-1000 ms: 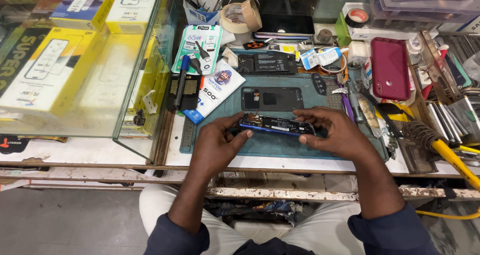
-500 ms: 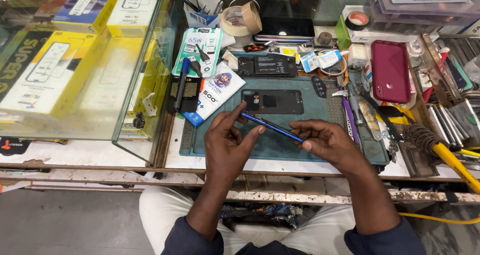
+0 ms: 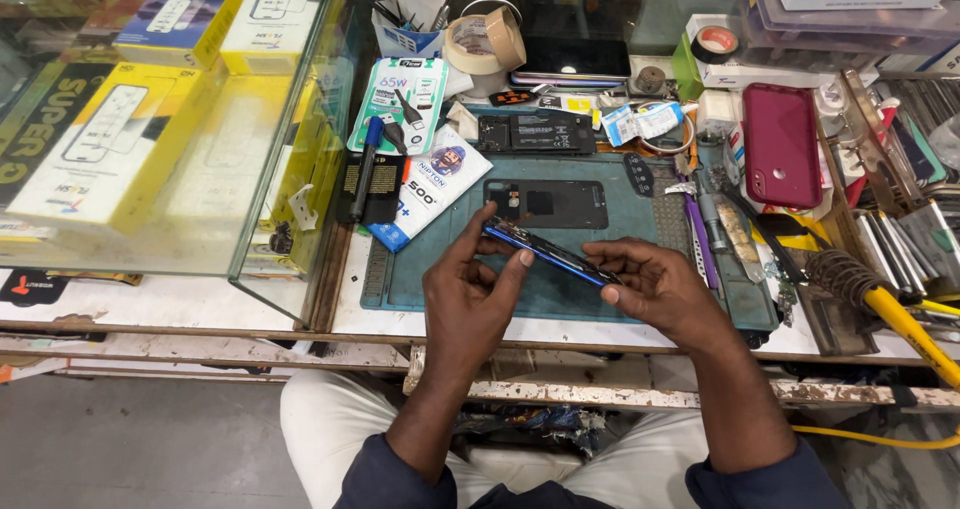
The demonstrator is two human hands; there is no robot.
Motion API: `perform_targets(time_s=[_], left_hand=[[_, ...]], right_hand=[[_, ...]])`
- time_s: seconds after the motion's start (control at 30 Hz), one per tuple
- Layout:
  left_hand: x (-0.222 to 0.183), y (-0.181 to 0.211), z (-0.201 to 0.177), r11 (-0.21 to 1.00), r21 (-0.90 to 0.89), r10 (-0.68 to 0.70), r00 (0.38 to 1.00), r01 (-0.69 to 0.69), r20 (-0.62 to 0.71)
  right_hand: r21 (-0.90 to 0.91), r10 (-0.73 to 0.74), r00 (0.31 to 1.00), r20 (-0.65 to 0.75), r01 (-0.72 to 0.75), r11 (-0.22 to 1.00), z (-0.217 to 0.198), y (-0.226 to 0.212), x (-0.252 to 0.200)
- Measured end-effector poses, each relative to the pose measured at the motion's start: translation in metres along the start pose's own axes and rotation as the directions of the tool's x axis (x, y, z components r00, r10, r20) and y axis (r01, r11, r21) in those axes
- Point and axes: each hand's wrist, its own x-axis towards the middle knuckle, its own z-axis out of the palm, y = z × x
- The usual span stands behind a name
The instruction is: The person reassembles a disassembled smartphone on a workbench, aligning the frame and pressing the edges to close the device. They repeatedly open and close the phone to check fit, then use tweezers to adjust internal components and connectors.
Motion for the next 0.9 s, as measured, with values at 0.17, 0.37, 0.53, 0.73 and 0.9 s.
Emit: perform_targets(time_s=[0.17, 0.37, 0.53, 0.73, 0.9], left_hand=[[-0.002, 0.002, 0.008, 0.999, -0.045, 0.026, 0.998, -0.028, -0.052], [-0.004, 0.002, 0.016, 0.995, -0.091, 0.026, 0.997, -0.033, -0.074], [-0.004, 0.000, 0.017, 0.993, -0.108, 0.040, 0.997, -0.047, -0.063], [-0.004, -0.002, 0.018, 0.995, -0.090, 0.044, 0.997, -0.050, -0.062], [-0.005, -0.004, 0.018, 0.989, -0.120, 0.085, 0.995, -0.091, -0.059]], right_hand=[[0.014, -0.015, 1.000, 0.020, 0.015, 1.000, 0.002, -0.003, -0.001], [-0.015, -0.019, 1.000, 0.015, 0.019, 1.000, 0.005, -0.008, -0.005], [-0.047, -0.041, 0.999, 0.019, 0.042, 0.998, 0.006, -0.010, -0.004], [-0.041, -0.023, 1.000, 0.018, 0.024, 0.999, 0.004, -0.008, -0.004], [-0.022, -0.018, 1.000, 0.023, 0.018, 1.000, 0.001, -0.005, -0.003]])
